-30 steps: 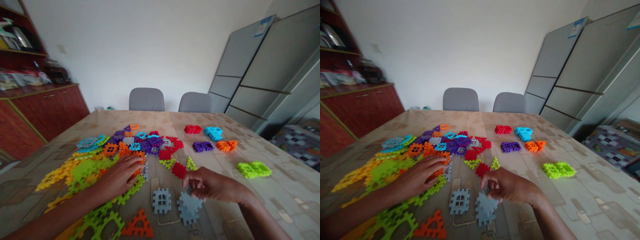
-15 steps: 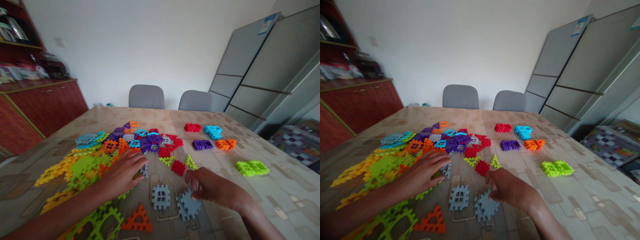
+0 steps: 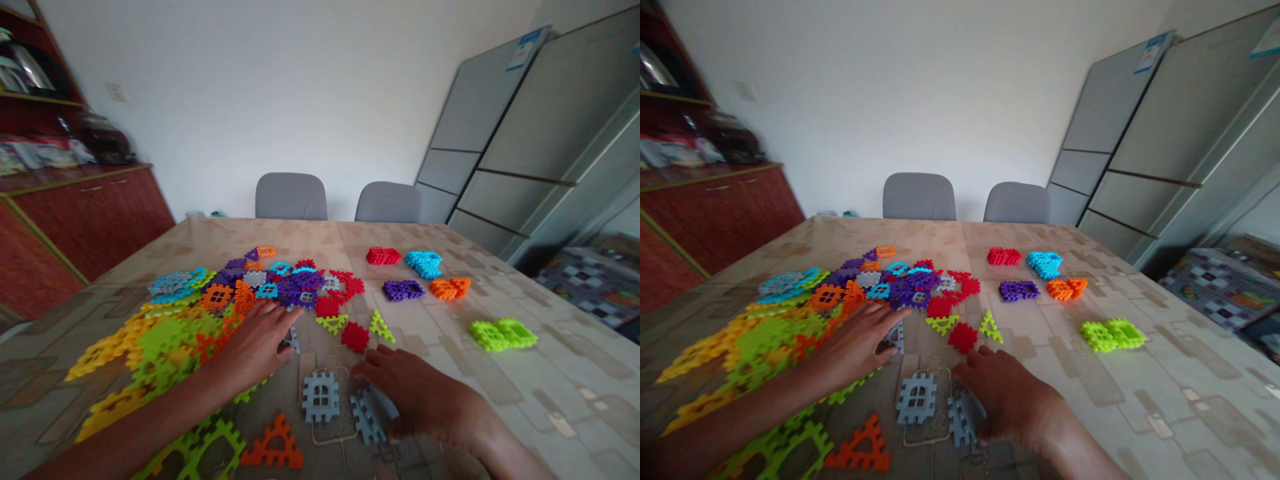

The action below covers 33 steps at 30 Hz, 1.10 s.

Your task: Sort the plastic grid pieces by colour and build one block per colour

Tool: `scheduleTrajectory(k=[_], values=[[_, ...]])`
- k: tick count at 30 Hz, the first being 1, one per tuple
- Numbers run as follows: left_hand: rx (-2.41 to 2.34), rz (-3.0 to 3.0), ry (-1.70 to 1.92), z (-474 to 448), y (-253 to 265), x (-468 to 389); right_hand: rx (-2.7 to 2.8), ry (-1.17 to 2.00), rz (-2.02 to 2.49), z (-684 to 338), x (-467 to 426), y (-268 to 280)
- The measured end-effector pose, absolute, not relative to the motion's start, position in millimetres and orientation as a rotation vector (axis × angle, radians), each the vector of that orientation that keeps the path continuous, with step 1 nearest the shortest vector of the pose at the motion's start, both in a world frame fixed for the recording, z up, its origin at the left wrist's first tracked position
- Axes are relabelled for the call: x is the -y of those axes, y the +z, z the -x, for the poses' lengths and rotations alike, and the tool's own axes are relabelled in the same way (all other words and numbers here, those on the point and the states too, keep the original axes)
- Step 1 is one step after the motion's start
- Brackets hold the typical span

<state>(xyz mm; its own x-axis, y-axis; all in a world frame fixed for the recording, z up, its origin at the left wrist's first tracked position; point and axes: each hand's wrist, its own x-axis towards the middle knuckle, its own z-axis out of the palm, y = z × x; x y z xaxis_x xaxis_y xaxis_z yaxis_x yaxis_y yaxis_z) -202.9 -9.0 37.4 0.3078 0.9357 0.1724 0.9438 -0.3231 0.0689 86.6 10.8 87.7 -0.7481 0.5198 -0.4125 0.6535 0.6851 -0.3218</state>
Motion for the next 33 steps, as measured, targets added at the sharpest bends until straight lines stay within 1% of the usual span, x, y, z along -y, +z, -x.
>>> scheduleTrajectory(k=[6,13,20,25,29,33], values=[[1.831,2.49,-0.325,210.4,34.5,9.1,-2.593,-0.692,-1.041,-85.8,-7.2,94.1],[1.805,2.508,-0.336,197.3,36.7,7.7,-2.522,-0.594,-0.949,-72.4,-4.9,96.5],[1.712,2.699,-0.367,188.9,33.9,0.4,-2.526,-0.575,-0.95,-67.5,-4.2,103.0],[1.605,2.806,-0.386,194.3,34.4,-0.9,-2.57,-0.603,-0.952,-74.0,-6.9,96.6],[1.583,2.758,-0.41,200.3,41.3,-22.3,-2.625,-0.704,-1.0,-85.1,-11.1,85.5],[1.474,2.751,-0.328,201.0,48.1,-56.6,-2.775,-0.736,-1.075,-91.6,-18.0,80.5]])
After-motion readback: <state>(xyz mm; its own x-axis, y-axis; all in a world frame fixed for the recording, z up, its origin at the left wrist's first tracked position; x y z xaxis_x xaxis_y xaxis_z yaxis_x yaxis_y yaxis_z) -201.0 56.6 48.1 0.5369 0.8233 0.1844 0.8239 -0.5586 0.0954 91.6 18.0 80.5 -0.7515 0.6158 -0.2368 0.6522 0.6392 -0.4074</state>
